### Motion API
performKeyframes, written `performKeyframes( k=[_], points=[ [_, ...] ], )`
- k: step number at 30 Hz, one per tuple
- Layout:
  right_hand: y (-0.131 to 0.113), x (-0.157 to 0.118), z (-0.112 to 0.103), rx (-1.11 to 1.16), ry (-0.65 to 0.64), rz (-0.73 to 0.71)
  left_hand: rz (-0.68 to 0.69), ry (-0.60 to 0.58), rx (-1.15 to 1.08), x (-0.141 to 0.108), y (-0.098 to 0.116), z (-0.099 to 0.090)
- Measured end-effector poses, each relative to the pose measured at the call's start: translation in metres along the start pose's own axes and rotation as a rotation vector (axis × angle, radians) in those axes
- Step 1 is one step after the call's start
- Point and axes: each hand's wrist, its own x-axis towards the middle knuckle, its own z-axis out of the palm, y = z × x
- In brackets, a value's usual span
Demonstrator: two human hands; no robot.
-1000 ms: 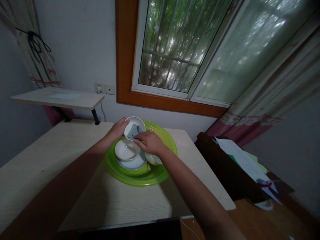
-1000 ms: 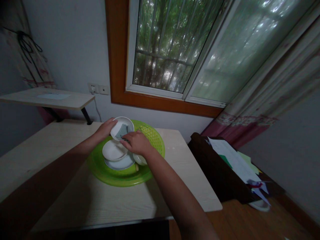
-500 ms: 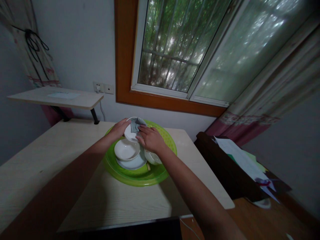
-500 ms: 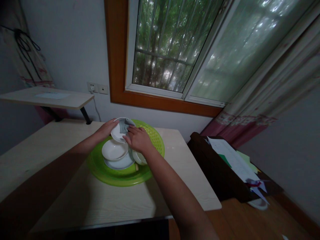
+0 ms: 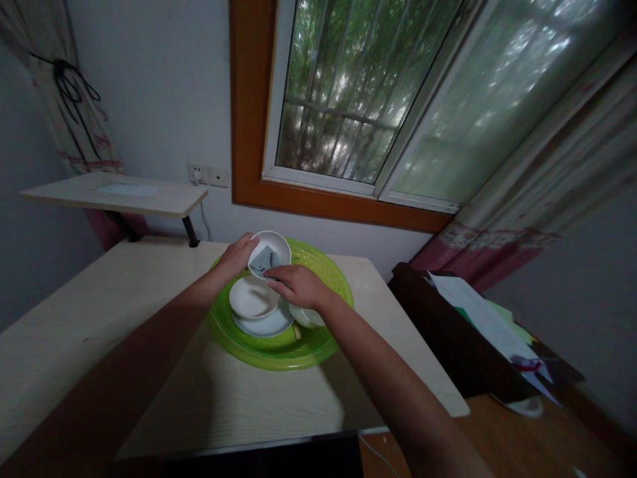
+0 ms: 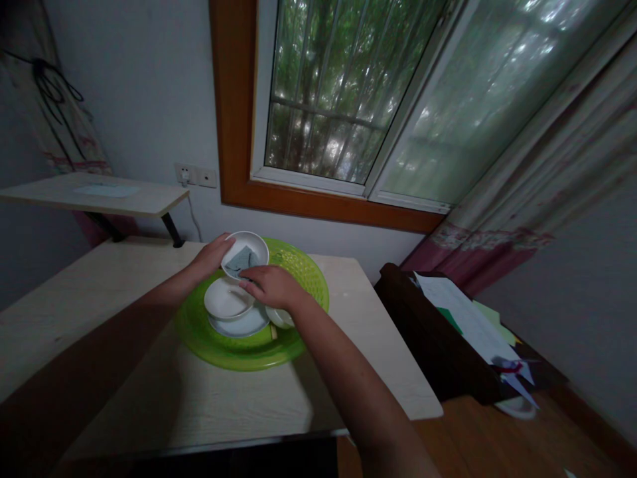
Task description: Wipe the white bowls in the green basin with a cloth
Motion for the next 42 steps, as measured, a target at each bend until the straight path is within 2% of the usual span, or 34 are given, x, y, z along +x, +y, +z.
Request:
performKeyframes(
  k=[6,11,14,17,22,27,30,33,36,39,42],
  points=[
    [0.003,0.0,0.003,0.015,-0.008,0.001,-0.036,-0.029,0.018,-0.002,0.002,-0.001],
    [0.004,0.003,0.002,-0.189,0.016,0.084,-0.051,-0.069,0.018,-0.006,0.009,-0.002],
    [0.001,0.006,0.0,-0.317,0.059,0.13,-0.079,-0.046,0.008,-0.005,0.011,0.0],
    [-0.004,0.007,-0.002,-0.344,0.071,0.158,-0.074,-0.006,-0.017,-0.005,0.012,0.001],
    [-0.005,0.005,-0.001,-0.132,-0.014,0.113,-0.062,0.0,0.066,-0.006,0.01,-0.001],
    [-0.001,0.001,-0.001,0.229,0.026,0.064,-0.052,0.007,0.077,-0.004,0.005,-0.001],
    [-0.001,0.001,-0.003,0.303,0.025,0.087,-0.059,0.033,0.054,-0.004,0.003,0.0],
    [-0.001,0.004,-0.003,0.177,-0.001,0.141,-0.056,0.01,0.071,-0.006,0.006,0.0],
    [0.0,0.007,-0.002,-0.084,-0.002,0.213,-0.059,-0.032,0.104,-0.009,0.012,-0.002],
    [0.0,0.008,-0.001,-0.278,0.053,0.193,-0.076,-0.061,0.095,-0.011,0.017,-0.001],
    [-0.003,0.007,0.001,-0.345,0.112,0.172,-0.087,-0.044,0.045,-0.01,0.015,0.0]
  ],
)
